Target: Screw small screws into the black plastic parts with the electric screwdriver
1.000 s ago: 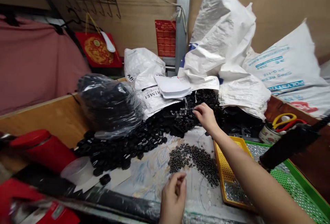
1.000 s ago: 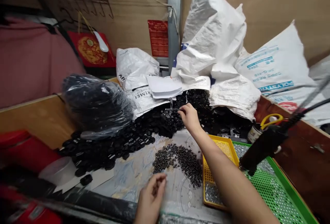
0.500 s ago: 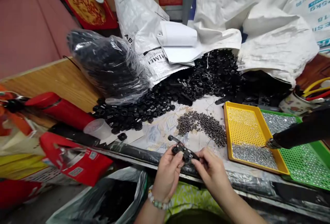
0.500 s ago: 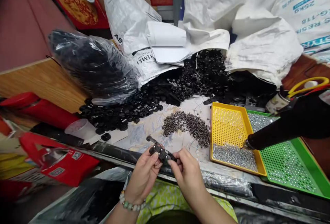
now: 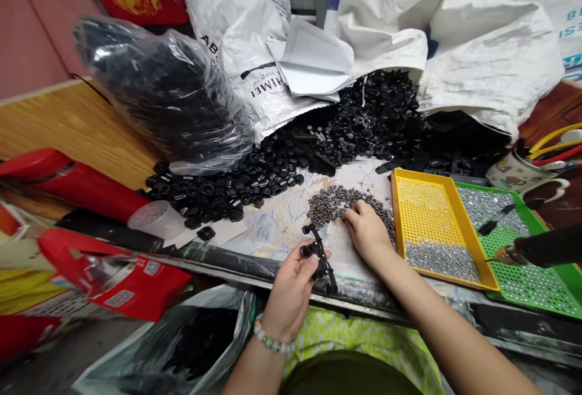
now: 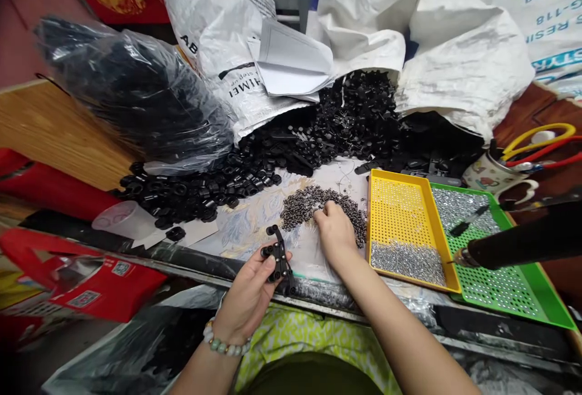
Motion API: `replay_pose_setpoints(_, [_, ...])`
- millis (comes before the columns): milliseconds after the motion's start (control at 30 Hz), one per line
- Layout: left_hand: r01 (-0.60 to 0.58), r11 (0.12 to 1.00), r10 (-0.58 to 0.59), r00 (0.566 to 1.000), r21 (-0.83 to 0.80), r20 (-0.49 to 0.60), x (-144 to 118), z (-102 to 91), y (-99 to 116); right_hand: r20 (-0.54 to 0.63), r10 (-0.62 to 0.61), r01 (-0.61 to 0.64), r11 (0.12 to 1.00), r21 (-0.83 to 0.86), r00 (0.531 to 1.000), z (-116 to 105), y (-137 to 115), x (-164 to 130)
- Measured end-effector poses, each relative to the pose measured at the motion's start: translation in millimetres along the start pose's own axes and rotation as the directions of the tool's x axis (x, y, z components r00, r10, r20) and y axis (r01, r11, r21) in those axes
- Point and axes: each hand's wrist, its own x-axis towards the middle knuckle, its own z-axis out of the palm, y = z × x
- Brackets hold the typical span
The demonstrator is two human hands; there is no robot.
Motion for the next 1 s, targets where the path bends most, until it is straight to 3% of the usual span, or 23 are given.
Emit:
replay_pose_setpoints(100, [0.02, 1.0, -0.021, 1.0, 0.014, 0.009, 0.1, 0.6, 0.6, -0.002, -0.024, 0.024, 0.998, -0.058, 1.0, 7.6, -0.2, 5.0])
replay_pose_setpoints(300, [0.066, 0.998, -0.066, 0.998, -0.004, 0.004, -1.0, -2.1, 3.6, 0.03, -0.134, 0.136, 0.985, -0.109, 0.991, 7.6, -1.5, -13.1])
replay_pose_setpoints(367, [0.075, 0.997, -0.075, 0.997, -0.011, -0.001, -0.6, -1.6, 4.5, 0.021, -0.137, 0.136, 0.991, 0.009, 0.99, 2.2, -5.0, -18.8])
replay_pose_setpoints(433, [0.075, 0.997, -0.075, 0.997, -0.011, 0.005, 0.2, -0.5, 5.0, -0.006, -0.121, 0.118, 0.961, 0.249, 0.993, -5.9, -11.2, -23.6])
replay_pose_setpoints(567, [0.061, 0.998, -0.061, 0.998, 0.02, 0.022, 1.8, 2.6, 4.3, 0.022, -0.067, 0.034, 0.73, 0.682, 0.998, -20.4, -27.2, -32.1])
replay_pose_setpoints(633, [0.047, 0.998, -0.047, 0.999, 0.034, 0.022, 2.2, 4.4, 3.6, 0.047, -0.056, 0.001, 0.655, 0.756, 0.997, -22.3, -33.0, -35.2])
replay_pose_setpoints(800, [0.015, 0.997, -0.017, 1.0, 0.069, 0.025, 2.4, 7.0, 1.4, 0.13, 0.049, -0.135, 0.565, 0.814, 0.99, -16.8, -35.6, -37.9])
replay_pose_setpoints(1000, [-0.008, 0.991, 0.008, 1.0, 0.132, -0.002, 2.3, 6.6, -0.7, 0.066, 0.033, -0.071, 0.698, 0.713, 0.997, -21.8, -34.6, -36.5])
